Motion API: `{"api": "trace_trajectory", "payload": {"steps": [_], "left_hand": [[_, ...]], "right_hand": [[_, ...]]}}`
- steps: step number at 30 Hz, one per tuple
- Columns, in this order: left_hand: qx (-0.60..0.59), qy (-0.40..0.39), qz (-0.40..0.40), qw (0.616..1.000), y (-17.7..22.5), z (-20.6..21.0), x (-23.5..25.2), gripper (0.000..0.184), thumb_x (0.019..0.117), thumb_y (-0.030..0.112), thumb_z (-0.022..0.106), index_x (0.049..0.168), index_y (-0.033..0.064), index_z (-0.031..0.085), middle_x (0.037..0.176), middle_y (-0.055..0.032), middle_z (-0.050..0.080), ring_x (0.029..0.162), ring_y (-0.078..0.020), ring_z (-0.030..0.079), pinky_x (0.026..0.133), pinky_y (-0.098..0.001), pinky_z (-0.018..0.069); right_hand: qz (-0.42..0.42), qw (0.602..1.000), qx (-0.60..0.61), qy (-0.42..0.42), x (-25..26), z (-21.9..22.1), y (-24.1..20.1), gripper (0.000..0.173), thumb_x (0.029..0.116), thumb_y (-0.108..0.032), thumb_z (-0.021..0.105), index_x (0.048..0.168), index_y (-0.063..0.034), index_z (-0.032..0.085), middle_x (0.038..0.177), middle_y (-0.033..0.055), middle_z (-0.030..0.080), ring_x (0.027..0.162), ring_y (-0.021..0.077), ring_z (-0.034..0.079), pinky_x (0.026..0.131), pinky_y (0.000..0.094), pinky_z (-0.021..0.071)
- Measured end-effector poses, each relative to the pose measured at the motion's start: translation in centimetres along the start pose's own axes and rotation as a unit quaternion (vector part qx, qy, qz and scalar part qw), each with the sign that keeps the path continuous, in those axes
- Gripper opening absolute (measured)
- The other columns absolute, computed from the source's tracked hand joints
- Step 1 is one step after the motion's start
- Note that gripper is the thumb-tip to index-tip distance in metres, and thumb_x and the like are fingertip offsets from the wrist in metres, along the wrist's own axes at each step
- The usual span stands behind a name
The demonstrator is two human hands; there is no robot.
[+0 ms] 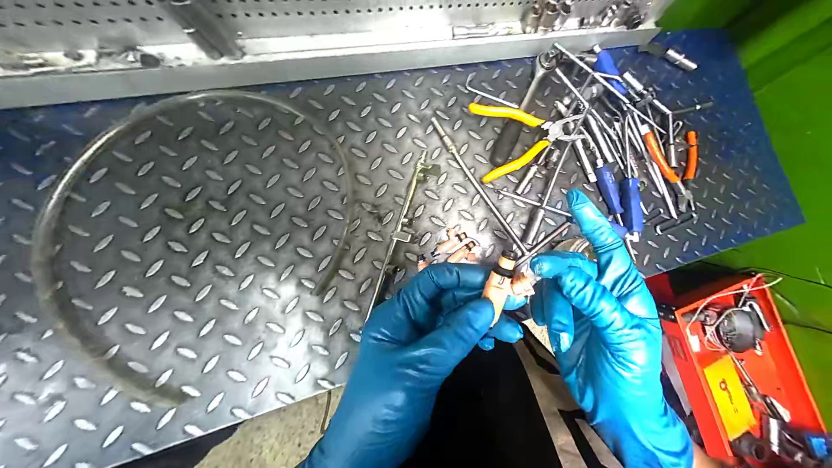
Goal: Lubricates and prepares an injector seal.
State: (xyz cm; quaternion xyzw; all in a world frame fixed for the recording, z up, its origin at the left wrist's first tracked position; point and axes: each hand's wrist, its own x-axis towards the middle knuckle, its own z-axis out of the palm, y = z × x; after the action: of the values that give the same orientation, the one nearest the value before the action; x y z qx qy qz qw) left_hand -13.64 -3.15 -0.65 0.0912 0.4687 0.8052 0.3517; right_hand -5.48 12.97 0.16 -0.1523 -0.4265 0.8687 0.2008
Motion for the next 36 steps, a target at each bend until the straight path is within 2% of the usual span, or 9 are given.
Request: {"api": "trace_trajectory", "payload": {"steps": [5, 15, 20, 26, 36], "left_hand": [[-0.069, -0.044, -0.013, 0.997, -0.2, 0.8, 0.5, 0.021, 0.1007, 0.012, 0.063, 0.118, 0.0024, 0.071, 0.097, -0.0171, 0.073, 0.082, -0.0188, 0.073, 0.076, -0.0309, 0.0626], [-0.082, -0.062, -0.055, 0.993, -0.5, 0.9, 0.9, 0.023, 0.1028, 0.018, 0.061, 0.119, 0.0043, 0.071, 0.097, -0.0157, 0.072, 0.079, -0.0164, 0.071, 0.073, -0.0285, 0.0614], [-0.009, -0.032, -0.012, 0.999, -0.3, 1.1, 0.8, 0.021, 0.0998, 0.011, 0.064, 0.119, 0.0049, 0.071, 0.096, -0.0131, 0.073, 0.079, -0.0154, 0.072, 0.074, -0.0289, 0.0623], [0.065, 0.010, 0.027, 0.997, -0.2, 1.1, 0.5, 0.021, 0.0957, 0.006, 0.069, 0.116, 0.0061, 0.072, 0.099, -0.0121, 0.073, 0.081, -0.0168, 0.072, 0.073, -0.0291, 0.0633], [0.228, 0.062, 0.164, 0.958, -0.5, 0.8, -0.3, 0.029, 0.0870, 0.005, 0.077, 0.114, 0.0129, 0.073, 0.107, -0.0023, 0.074, 0.089, -0.0128, 0.071, 0.078, -0.0244, 0.0612]], "right_hand": [[-0.013, 1.000, -0.008, 0.014, -0.1, -0.6, -0.7, 0.054, 0.1032, -0.004, 0.053, 0.154, -0.0175, 0.042, 0.103, 0.0171, 0.073, 0.064, 0.0103, 0.067, 0.056, 0.0200, 0.0556], [-0.004, 1.000, -0.025, 0.012, 0.0, -1.0, -0.7, 0.055, 0.1027, -0.003, 0.050, 0.155, -0.0194, 0.042, 0.100, 0.0158, 0.073, 0.065, 0.0121, 0.068, 0.059, 0.0233, 0.0577], [-0.039, 0.997, -0.069, -0.006, 0.0, -1.2, -0.8, 0.056, 0.1021, -0.001, 0.051, 0.155, -0.0139, 0.039, 0.104, 0.0139, 0.073, 0.064, 0.0099, 0.066, 0.057, 0.0214, 0.0567], [-0.050, 0.995, -0.086, -0.011, -0.3, -0.9, -0.8, 0.056, 0.1022, -0.001, 0.053, 0.155, -0.0145, 0.038, 0.105, 0.0118, 0.073, 0.064, 0.0076, 0.065, 0.056, 0.0193, 0.0555], [-0.054, 0.994, -0.094, -0.014, -0.7, -0.2, -0.4, 0.058, 0.1012, 0.000, 0.055, 0.155, -0.0136, 0.038, 0.106, 0.0132, 0.073, 0.064, 0.0088, 0.066, 0.056, 0.0203, 0.0563]]}}
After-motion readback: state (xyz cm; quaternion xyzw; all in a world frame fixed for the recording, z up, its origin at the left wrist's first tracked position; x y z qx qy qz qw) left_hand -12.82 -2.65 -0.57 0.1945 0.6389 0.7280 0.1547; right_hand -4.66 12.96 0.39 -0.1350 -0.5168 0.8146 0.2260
